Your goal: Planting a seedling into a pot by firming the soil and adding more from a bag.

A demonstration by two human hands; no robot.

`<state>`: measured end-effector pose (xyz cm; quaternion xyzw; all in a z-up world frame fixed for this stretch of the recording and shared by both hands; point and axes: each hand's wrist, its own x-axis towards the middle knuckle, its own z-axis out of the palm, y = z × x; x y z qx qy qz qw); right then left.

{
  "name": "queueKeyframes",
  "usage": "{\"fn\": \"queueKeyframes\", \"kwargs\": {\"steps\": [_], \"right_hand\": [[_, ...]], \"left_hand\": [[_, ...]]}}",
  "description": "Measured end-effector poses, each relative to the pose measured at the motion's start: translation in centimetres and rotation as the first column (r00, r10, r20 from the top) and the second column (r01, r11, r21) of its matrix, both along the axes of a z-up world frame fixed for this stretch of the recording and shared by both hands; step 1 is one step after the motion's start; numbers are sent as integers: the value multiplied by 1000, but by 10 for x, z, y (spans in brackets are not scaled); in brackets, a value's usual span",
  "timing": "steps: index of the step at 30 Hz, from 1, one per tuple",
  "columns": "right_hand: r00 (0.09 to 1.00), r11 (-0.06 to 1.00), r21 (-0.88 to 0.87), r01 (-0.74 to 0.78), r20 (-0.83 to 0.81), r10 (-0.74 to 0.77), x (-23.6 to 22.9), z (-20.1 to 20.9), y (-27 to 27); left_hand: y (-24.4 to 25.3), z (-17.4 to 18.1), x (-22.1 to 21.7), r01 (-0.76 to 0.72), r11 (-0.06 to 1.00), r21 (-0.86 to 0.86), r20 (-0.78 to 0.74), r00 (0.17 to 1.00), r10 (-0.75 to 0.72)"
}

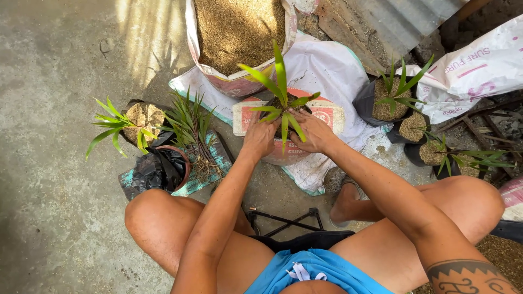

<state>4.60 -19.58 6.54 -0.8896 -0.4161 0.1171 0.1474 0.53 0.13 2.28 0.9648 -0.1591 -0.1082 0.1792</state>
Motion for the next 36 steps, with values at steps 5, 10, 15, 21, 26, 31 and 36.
{"fn": "queueKeyframes", "kwargs": {"steps": [5, 10, 15, 21, 26, 31, 36], "right_hand": [[998, 999, -31, -15, 60, 16, 3, -8, 0], [997, 997, -61, -50, 62, 54, 8, -16, 0], [991, 956, -273, 107, 108, -81, 3, 15, 8], [984, 987, -162, 18, 180, 12, 27, -62, -3], [967, 997, -71, 24, 255, -5, 15, -45, -6], [979, 993, -110, 38, 202, -15, -4, -14, -6], [990, 992, -114, 57, 136, -42, -6, -11, 0]], "left_hand": [[-4, -7, 6, 21, 996, 86, 34, 999, -24], [-5, 1, 0, 33, 997, 70, 54, 998, -37], [0, -27, 9, -14, 992, 122, 89, 996, 3], [2, -81, 31, 55, 997, 56, 169, 984, -64], [-2, -38, 24, 23, 998, 50, 174, 984, -31], [3, -20, 1, 67, 996, 60, 178, 981, -77], [-1, -23, 3, 67, 991, 118, 178, 980, -87]]}}
